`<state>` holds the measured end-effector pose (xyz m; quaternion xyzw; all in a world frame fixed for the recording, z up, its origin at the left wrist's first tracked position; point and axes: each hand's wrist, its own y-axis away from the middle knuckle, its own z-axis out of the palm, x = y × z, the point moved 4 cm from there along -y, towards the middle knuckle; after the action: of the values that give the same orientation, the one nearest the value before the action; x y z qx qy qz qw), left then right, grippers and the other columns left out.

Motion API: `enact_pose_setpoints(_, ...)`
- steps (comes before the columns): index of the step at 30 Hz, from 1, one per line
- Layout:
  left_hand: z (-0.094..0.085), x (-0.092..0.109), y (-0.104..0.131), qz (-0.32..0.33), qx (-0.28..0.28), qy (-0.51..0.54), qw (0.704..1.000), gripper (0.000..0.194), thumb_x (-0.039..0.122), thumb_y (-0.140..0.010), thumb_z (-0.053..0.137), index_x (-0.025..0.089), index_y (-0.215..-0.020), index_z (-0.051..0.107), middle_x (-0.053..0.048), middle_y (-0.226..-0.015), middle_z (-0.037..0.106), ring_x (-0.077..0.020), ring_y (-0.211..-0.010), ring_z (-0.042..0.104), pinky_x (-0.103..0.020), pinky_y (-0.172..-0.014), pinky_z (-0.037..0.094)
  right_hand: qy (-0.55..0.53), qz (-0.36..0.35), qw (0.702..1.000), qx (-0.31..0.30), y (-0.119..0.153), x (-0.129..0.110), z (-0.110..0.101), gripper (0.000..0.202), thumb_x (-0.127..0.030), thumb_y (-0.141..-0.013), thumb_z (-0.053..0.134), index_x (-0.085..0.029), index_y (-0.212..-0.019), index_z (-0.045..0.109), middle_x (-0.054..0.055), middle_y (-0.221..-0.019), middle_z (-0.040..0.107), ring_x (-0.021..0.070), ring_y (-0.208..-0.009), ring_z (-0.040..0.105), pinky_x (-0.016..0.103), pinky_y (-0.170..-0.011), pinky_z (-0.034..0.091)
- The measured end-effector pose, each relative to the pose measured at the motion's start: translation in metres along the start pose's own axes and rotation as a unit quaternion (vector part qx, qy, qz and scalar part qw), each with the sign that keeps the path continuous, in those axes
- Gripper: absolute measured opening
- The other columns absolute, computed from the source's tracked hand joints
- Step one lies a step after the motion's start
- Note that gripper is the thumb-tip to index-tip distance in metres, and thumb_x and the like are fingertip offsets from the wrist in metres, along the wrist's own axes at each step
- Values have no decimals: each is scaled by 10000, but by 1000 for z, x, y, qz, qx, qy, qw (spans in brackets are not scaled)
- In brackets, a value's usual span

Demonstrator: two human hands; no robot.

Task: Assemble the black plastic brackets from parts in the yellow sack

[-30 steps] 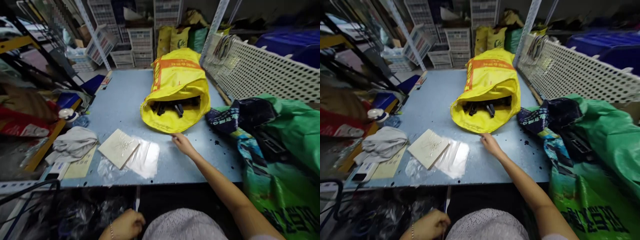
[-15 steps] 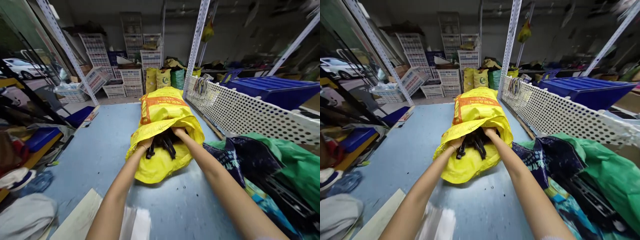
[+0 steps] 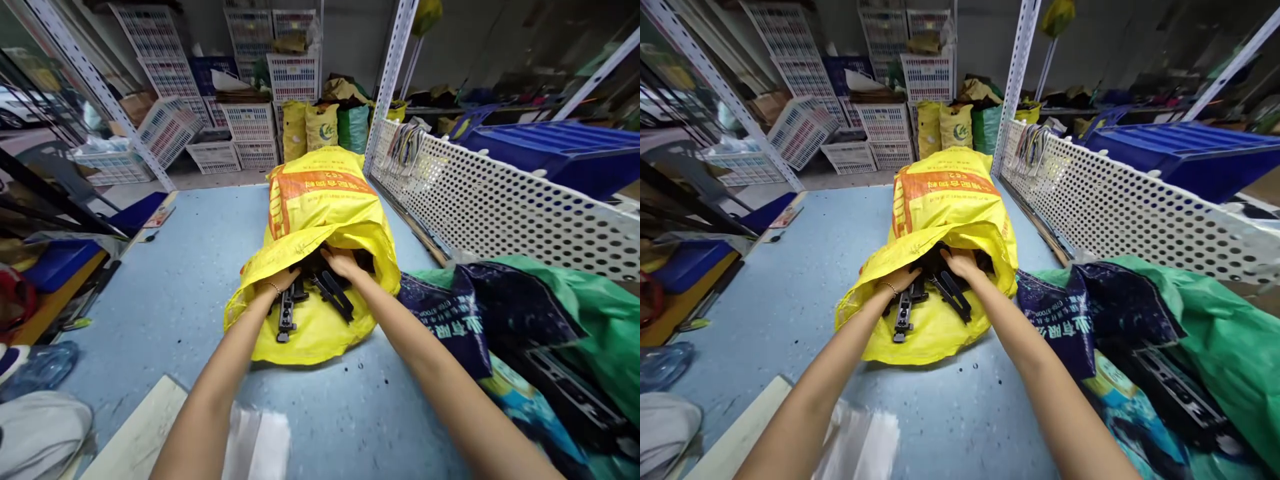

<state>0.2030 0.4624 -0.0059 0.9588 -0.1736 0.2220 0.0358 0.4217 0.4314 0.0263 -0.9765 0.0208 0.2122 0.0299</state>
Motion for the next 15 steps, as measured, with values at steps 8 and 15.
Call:
enact_pose_setpoints(8, 1, 2, 118, -7, 30, -13, 999, 635, 526, -903, 454, 167, -1426, 457, -130, -1507, 446, -332, -1444, 316, -446, -1211, 195, -12, -71, 997, -39, 92, -35, 5, 486, -437, -1029, 305, -163, -1401, 457, 128, -1367, 583, 246, -1245, 538, 328, -1023, 376)
enact_pose_setpoints(15, -11, 9, 210, 19, 21, 58, 998, 635, 460, -957, 388, 122, -1491, 331, -153, -1591, 281, -300, -1498, 184, -470, -1222, 155, 26, -72, 997, 6, 203, -32, -4, 421, -376, -963, 489, -180, -1335, 516, 145, -1268, 590, 287, -1191, 529, 389, -1005, 397)
